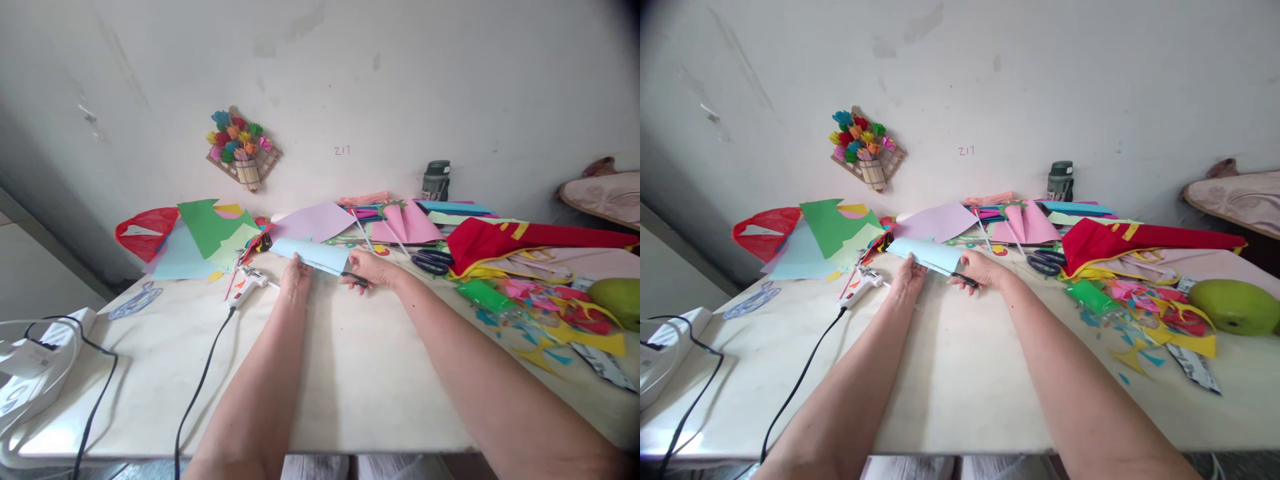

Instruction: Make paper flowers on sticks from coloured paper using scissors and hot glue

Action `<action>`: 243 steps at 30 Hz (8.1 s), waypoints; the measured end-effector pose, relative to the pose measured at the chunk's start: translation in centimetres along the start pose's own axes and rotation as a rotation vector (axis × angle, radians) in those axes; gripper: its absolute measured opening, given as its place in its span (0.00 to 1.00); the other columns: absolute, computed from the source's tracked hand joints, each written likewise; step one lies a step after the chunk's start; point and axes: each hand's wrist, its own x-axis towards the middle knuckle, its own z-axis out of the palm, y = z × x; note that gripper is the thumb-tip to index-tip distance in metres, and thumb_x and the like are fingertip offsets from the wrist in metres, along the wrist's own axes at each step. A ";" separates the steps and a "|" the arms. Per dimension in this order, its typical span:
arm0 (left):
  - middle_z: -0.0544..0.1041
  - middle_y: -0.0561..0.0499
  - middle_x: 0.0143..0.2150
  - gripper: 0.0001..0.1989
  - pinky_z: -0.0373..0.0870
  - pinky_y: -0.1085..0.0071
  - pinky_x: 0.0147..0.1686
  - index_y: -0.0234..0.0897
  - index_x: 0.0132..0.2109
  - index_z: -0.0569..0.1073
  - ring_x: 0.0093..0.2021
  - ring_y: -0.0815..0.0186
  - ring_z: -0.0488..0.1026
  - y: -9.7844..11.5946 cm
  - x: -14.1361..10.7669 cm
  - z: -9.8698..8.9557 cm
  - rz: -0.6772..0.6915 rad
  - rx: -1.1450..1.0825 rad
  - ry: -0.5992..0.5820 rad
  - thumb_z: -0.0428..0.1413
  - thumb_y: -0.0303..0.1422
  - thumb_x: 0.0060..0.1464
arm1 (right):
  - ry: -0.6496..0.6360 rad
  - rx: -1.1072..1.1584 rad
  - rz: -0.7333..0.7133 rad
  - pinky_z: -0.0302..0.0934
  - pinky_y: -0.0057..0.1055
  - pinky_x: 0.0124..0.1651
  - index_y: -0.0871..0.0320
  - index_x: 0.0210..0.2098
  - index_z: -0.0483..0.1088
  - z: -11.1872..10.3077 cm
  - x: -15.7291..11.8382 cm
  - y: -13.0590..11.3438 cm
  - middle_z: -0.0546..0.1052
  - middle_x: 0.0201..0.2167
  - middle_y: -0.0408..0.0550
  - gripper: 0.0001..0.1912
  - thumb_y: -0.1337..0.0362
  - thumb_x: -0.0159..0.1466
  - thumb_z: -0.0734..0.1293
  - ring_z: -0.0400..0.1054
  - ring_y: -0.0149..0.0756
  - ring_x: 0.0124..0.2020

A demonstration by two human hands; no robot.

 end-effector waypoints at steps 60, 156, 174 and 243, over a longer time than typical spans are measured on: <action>0.71 0.52 0.23 0.06 0.72 0.71 0.34 0.31 0.30 0.67 0.24 0.72 0.71 -0.5 -1.1 0.5 -0.064 0.048 -0.027 0.48 0.23 0.53 | -0.255 0.132 0.062 0.40 0.17 0.08 0.63 0.31 0.65 0.4 -0.4 -0.8 0.68 0.14 0.40 0.19 0.50 0.53 0.64 0.58 0.21 0.10; 0.72 0.52 0.28 0.04 0.71 0.72 0.35 0.35 0.31 0.66 0.30 0.71 0.71 -0.8 0.4 -0.2 0.065 0.053 0.114 0.48 0.26 0.53 | -0.244 0.090 -0.018 0.40 0.20 0.12 0.62 0.19 0.60 0.0 -0.5 -0.4 0.62 0.12 0.37 0.19 0.52 0.49 0.67 0.48 0.17 0.10; 0.73 0.52 0.27 0.04 0.71 0.73 0.35 0.35 0.33 0.67 0.30 0.71 0.72 -0.6 0.0 0.1 0.047 0.030 0.104 0.48 0.26 0.54 | -0.226 0.085 -0.033 0.40 0.20 0.12 0.62 0.16 0.60 -0.2 -0.4 0.0 0.63 0.11 0.38 0.20 0.52 0.48 0.68 0.48 0.18 0.09; 0.74 0.51 0.25 0.07 0.70 0.66 0.38 0.32 0.31 0.66 0.27 0.70 0.73 -0.7 -0.6 0.4 0.008 0.073 -0.017 0.46 0.27 0.55 | -0.221 0.105 -0.005 0.44 0.20 0.12 0.63 0.23 0.65 -0.5 -0.6 -0.3 0.63 0.12 0.37 0.16 0.54 0.49 0.67 0.50 0.19 0.10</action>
